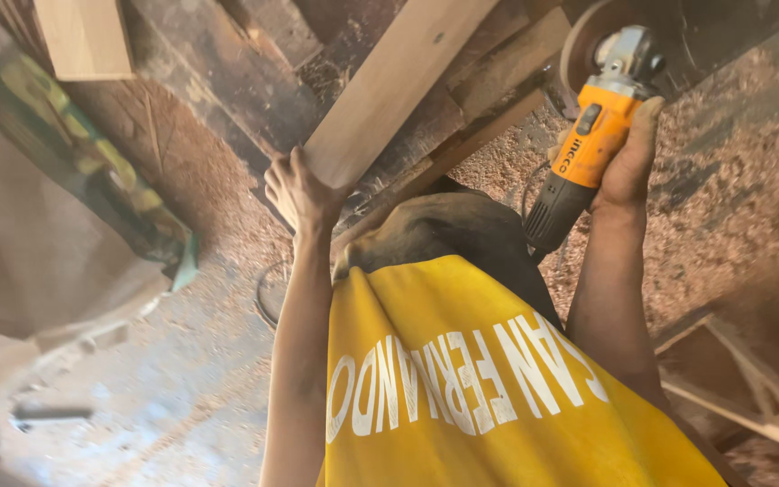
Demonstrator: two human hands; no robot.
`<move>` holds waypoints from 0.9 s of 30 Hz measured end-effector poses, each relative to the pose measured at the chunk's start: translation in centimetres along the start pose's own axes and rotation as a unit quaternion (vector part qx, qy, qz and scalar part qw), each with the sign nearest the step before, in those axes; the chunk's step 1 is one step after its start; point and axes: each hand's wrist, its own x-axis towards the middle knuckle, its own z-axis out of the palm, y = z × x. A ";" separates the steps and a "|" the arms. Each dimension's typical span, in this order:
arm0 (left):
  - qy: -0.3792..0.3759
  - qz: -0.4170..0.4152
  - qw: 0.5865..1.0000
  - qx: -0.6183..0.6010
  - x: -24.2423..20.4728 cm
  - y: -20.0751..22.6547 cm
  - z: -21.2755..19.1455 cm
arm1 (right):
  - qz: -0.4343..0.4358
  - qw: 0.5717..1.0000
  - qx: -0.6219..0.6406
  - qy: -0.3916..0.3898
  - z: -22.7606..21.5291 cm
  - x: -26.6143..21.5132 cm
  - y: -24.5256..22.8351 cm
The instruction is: The person uses an angle grinder with a sanding disc to smooth the surface of a wooden plank. They hold the plank with one hand and operate the tool with the other, moving it back and forth along the wood. The person flips the plank to sand the other side and then places the finished piece on a pile of other planks.
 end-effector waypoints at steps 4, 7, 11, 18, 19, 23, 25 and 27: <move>0.065 0.019 0.998 -0.011 -1.2 -1.1 0.0 | -0.009 0.999 0.037 0.010 -0.5 -0.4 -0.4; 0.076 0.002 0.997 -0.006 -1.7 -2.0 -0.6 | -0.013 0.998 0.056 0.015 -0.9 -0.5 -0.5; 0.056 -0.064 0.996 0.004 -2.4 -2.8 -2.0 | -0.022 0.999 0.040 0.025 -1.0 0.1 -0.8; 0.023 -0.174 0.980 -0.090 -3.4 -4.9 -3.2 | 0.033 0.997 0.060 -0.019 -0.9 1.8 -0.4; -0.005 -0.217 0.965 -0.148 -3.6 -5.2 -2.9 | 0.038 0.998 0.043 -0.024 -0.9 2.1 -0.4; 0.039 -0.206 0.958 -0.194 -3.7 -6.2 -0.3 | 0.068 0.996 0.042 -0.049 -0.6 3.9 -0.1; 0.043 -0.184 0.963 -0.192 -4.2 -7.0 0.1 | 0.080 0.994 0.050 -0.058 -0.5 4.7 -0.2; 0.040 -0.221 0.950 -0.215 -4.2 -6.9 0.1 | 0.088 0.993 0.038 -0.061 -0.2 5.6 -0.3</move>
